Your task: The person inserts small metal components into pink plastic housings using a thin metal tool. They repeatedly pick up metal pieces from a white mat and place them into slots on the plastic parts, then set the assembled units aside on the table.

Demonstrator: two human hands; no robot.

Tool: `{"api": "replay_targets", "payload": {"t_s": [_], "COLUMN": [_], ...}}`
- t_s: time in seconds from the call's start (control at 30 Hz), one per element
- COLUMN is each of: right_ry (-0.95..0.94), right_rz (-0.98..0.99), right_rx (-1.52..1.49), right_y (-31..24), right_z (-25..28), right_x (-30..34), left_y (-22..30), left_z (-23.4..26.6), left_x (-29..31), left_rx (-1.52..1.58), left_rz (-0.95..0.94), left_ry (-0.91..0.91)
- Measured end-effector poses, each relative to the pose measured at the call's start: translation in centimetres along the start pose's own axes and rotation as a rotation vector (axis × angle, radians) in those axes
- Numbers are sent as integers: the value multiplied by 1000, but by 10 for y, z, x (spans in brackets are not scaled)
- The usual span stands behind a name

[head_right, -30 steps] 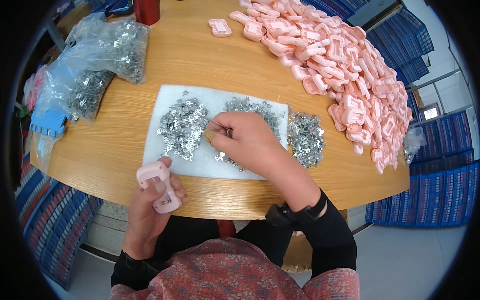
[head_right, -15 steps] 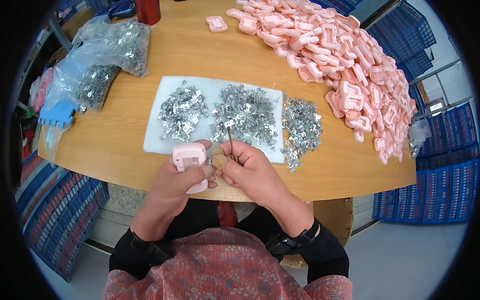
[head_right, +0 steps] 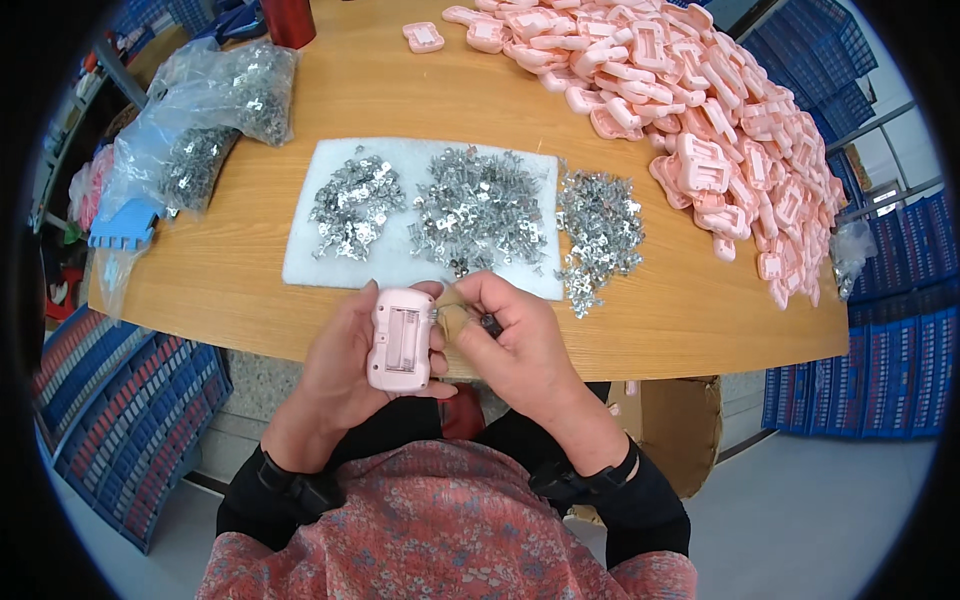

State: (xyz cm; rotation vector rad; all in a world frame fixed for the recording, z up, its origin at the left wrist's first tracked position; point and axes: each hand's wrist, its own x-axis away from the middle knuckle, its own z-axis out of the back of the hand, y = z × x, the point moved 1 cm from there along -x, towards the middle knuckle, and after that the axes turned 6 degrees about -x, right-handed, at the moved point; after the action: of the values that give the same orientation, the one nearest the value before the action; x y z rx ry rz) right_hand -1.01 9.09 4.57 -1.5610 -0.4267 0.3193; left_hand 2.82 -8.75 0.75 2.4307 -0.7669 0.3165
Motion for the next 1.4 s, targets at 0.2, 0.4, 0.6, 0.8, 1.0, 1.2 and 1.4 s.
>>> {"api": "replay_targets", "payload": {"t_s": [0.2,0.4,0.6,0.8,1.0,1.2,1.4], "right_ry": [17,75,218,317,86,-114,-136], "right_rz": [73,89,159,271,408,312,146], "right_rx": [100,88,656,968,940,1109,1075], "right_y": [10,12,22,10,11,10,4], "right_z": [-2,2,26,19,-28,-58,-48], "right_x": [-1,-2,-23,-53,-73,-94,-95], "left_y": [-3,0,10,21,30,32,32], "left_z": [2,9,22,31,38,42,47], "left_x": [2,2,16,27,36,39,42], "left_rx": [-24,-53,-62,-74,-37,-7,22], "left_rz": [23,3,-124,-260,-333,-363,-382], "left_ry": [-25,18,102,153,190,180,152]}}
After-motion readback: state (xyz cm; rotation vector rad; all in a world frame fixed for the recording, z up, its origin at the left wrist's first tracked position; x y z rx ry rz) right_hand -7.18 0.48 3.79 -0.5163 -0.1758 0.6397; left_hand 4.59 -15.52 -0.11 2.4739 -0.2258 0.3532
